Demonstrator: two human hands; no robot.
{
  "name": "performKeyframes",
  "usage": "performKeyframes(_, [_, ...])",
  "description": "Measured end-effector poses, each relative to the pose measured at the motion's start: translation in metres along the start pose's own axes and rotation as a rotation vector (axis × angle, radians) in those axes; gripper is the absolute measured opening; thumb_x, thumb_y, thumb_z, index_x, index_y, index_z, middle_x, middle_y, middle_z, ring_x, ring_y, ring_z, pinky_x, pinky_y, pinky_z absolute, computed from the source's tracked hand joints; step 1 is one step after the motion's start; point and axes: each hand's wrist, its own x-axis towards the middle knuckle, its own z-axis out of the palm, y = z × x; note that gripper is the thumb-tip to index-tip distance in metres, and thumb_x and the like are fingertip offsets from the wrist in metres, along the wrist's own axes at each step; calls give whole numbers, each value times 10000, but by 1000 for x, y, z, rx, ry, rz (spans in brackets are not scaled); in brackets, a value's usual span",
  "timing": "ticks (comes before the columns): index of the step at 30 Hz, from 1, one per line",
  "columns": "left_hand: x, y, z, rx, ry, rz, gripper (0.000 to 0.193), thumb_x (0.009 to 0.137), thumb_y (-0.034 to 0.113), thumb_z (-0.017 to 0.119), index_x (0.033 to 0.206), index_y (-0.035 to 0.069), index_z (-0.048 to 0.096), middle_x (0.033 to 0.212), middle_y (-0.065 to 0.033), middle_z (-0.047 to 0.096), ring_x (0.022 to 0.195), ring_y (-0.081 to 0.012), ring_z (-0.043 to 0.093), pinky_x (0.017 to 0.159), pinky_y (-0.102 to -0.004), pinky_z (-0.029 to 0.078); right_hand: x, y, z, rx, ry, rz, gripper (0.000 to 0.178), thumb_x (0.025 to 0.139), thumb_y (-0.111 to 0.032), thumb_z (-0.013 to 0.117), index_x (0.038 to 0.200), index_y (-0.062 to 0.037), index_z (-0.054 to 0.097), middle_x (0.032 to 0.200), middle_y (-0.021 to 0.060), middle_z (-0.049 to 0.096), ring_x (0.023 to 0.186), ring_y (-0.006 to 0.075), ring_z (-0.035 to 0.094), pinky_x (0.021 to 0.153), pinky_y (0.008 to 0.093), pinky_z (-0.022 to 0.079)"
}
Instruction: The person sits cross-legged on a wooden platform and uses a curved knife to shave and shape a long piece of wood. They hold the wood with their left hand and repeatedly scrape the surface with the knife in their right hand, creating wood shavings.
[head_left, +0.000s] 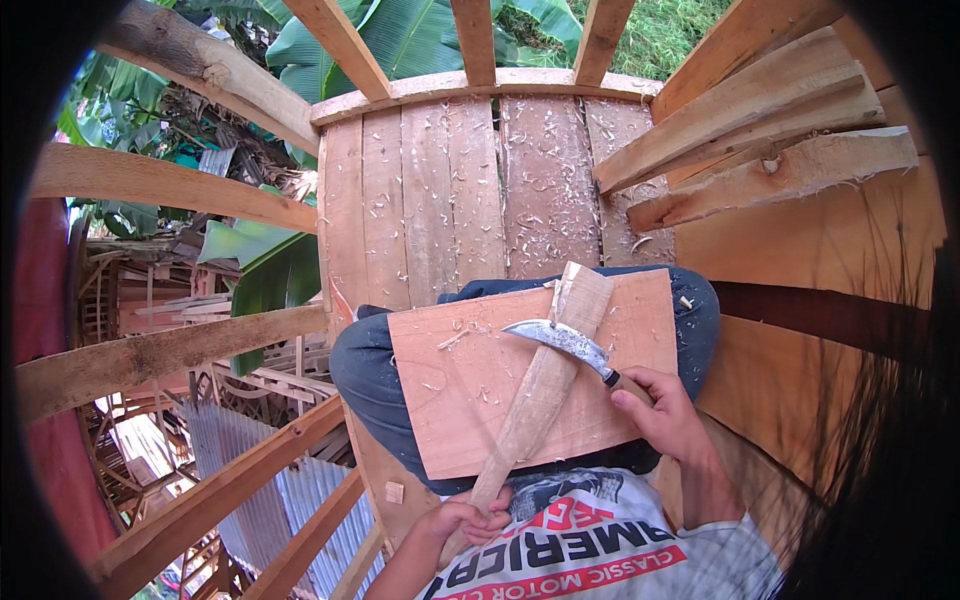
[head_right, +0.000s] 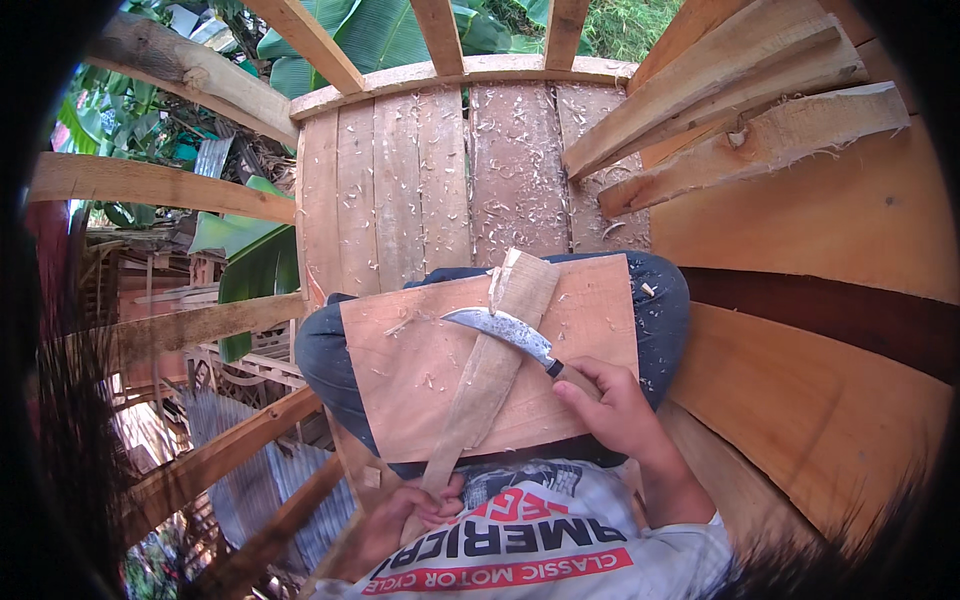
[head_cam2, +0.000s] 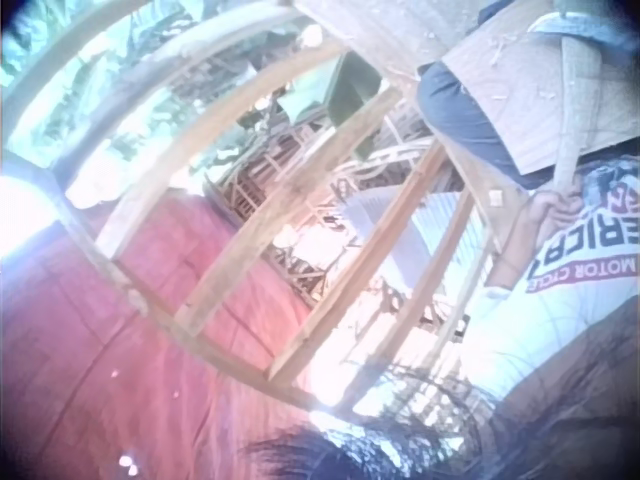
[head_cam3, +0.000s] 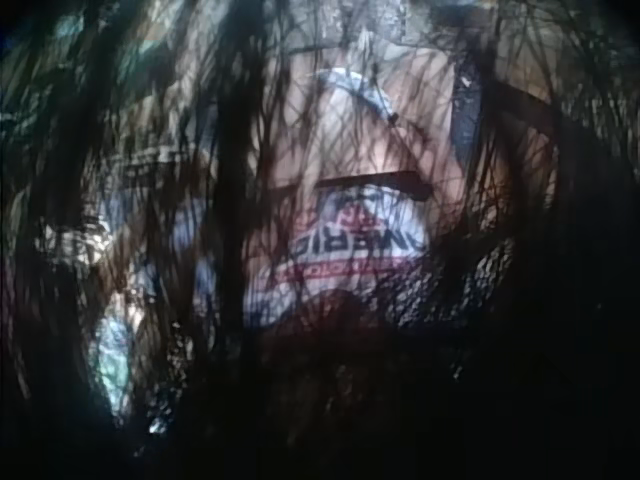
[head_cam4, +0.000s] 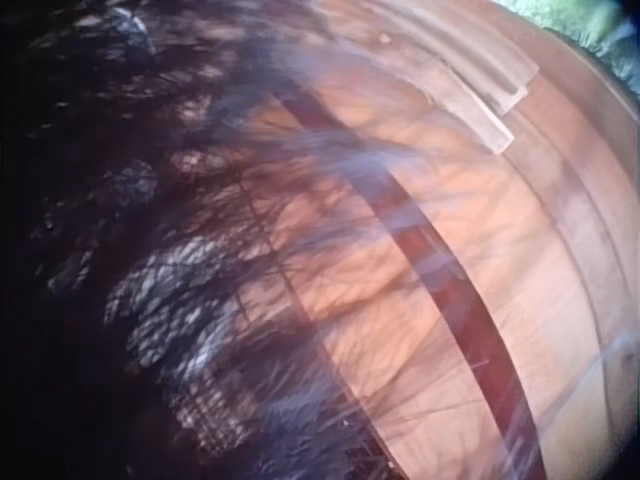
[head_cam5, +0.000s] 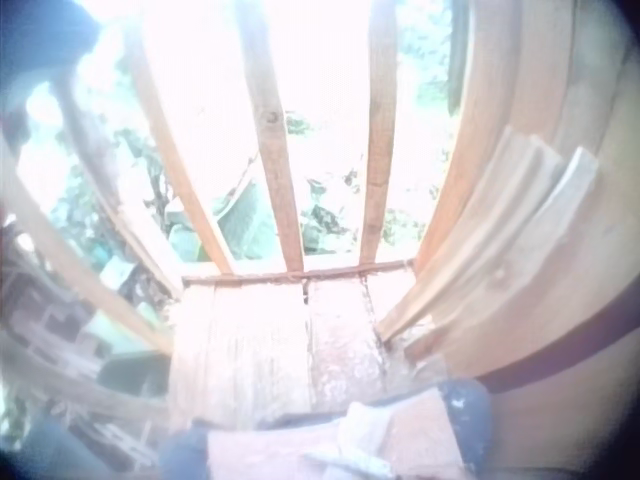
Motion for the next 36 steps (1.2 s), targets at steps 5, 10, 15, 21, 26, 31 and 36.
performKeyframes(5, [0, 0, -5, -7, -6, -24, 282, 704, 10, 522, 890, 107, 332, 656, 1, 341, 450, -54, 294, 391, -197, 216, -8, 4, 8, -20, -88, -16, 224, 869, -145, 627, 995, 39, 624, 823, 62, 636, 783, 78, 562, 689, 230, 455])
performKeyframes(10, [1, 2, 0, 12, -5, -8, 281, 701, 17, 523, 889, 106, 335, 657, 2, 339, 457, -53, 298, 388, -198, 215, -4, -1, 5, -93, 50, -24, 240, 863, -161, 635, 996, 39, 633, 829, 61, 638, 779, 75, 554, 684, 234, 456])
performKeyframes(15, [0, 3, 4, 34, 55, -19, 279, 697, 27, 520, 892, 106, 336, 654, 4, 337, 454, -52, 295, 384, -198, 215, -2, 10, -1, -16, -251, -9, 222, 852, -139, 646, 987, 36, 639, 805, 43, 639, 748, 73, 558, 663, 237, 460])
performKeyframes(21, [3, 6, -3, 19, -7, -40, 268, 700, 33, 517, 887, 105, 338, 651, 4, 338, 450, -55, 289, 383, -199, 215, 2, 14, 6, -3, -27, -102, 233, 859, -139, 641, 992, 52, 628, 828, 61, 653, 774, 89, 573, 686, 245, 468])
performKeyframes(26, [2, 3, 0, 49, 25, -5, 268, 698, 30, 511, 887, 106, 337, 652, 4, 340, 453, -55, 289, 382, -200, 203, 4, 6, 5, -81, 129, -58, 248, 856, -147, 647, 1005, 51, 629, 842, 60, 657, 769, 105, 583, 690, 245, 467])
performKeyframes(31, [0, 3, 1, 66, 34, -1, 269, 697, 23, 505, 888, 103, 334, 651, 4, 339, 461, -56, 296, 385, -200, 205, 9, 13, -3, 40, 288, -68, 234, 859, -139, 638, 1001, 47, 623, 804, 52, 638, 743, 83, 567, 654, 234, 458])
performKeyframes(36, [-2, 4, 0, 42, 40, -29, 270, 703, 24, 516, 885, 103, 332, 651, 9, 342, 458, -53, 299, 391, -203, 220, -10, 11, 5, -136, -257, -166, 246, 842, -137, 663, 1008, 40, 624, 754, 63, 636, 737, 95, 575, 672, 252, 470])
